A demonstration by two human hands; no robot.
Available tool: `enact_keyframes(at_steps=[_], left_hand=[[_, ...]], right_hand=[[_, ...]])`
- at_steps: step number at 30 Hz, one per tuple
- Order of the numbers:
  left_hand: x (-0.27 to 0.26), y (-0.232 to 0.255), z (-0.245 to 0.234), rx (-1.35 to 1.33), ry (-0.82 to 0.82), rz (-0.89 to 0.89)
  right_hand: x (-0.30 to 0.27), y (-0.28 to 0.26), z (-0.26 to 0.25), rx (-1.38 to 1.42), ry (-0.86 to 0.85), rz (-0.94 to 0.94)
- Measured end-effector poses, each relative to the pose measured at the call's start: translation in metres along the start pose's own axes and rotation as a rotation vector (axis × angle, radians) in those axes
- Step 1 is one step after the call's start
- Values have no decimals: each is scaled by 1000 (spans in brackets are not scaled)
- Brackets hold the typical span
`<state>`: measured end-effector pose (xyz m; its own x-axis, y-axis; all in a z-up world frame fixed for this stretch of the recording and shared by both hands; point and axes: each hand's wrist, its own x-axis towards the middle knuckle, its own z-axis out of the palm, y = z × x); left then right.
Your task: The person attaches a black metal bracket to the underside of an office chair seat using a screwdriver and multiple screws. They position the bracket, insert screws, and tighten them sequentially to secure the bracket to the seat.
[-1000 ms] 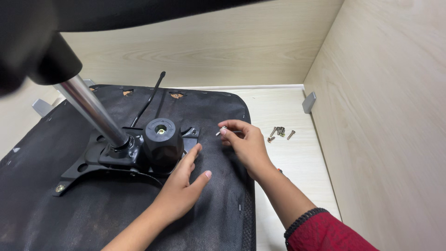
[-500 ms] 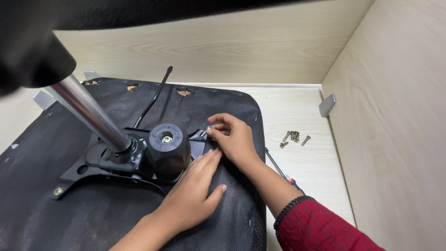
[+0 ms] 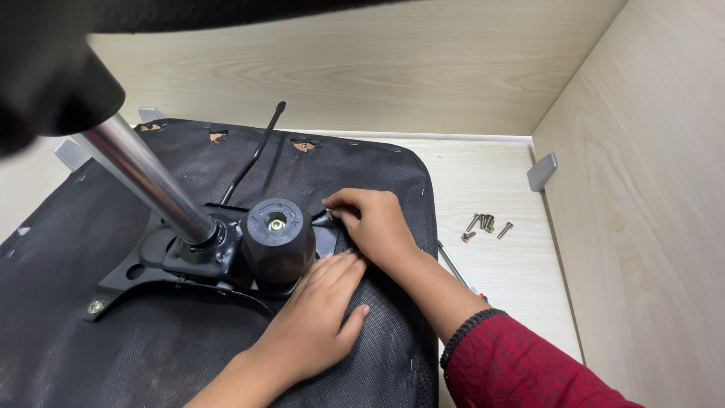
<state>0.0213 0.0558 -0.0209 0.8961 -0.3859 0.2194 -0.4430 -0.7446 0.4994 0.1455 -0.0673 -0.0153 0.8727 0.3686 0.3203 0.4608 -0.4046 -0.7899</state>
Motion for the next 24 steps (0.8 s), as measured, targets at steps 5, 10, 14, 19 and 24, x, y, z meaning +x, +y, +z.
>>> enact_keyframes(at_steps=[5, 10, 14, 19, 24], left_hand=[[0, 0, 0, 9, -1, 8], [-1, 1, 0, 11, 1, 7], [-1, 0, 1, 10, -9, -10], [-1, -1, 1, 6, -2, -3], [1, -4, 2, -43, -22, -37]], right_hand=[[1, 1, -1, -18, -29, 27], [0, 4, 0, 7, -12, 12], [-3, 4, -1, -7, -8, 6], [-6, 3, -2, -15, 7, -5], [-9, 1, -4, -28, 2, -2]])
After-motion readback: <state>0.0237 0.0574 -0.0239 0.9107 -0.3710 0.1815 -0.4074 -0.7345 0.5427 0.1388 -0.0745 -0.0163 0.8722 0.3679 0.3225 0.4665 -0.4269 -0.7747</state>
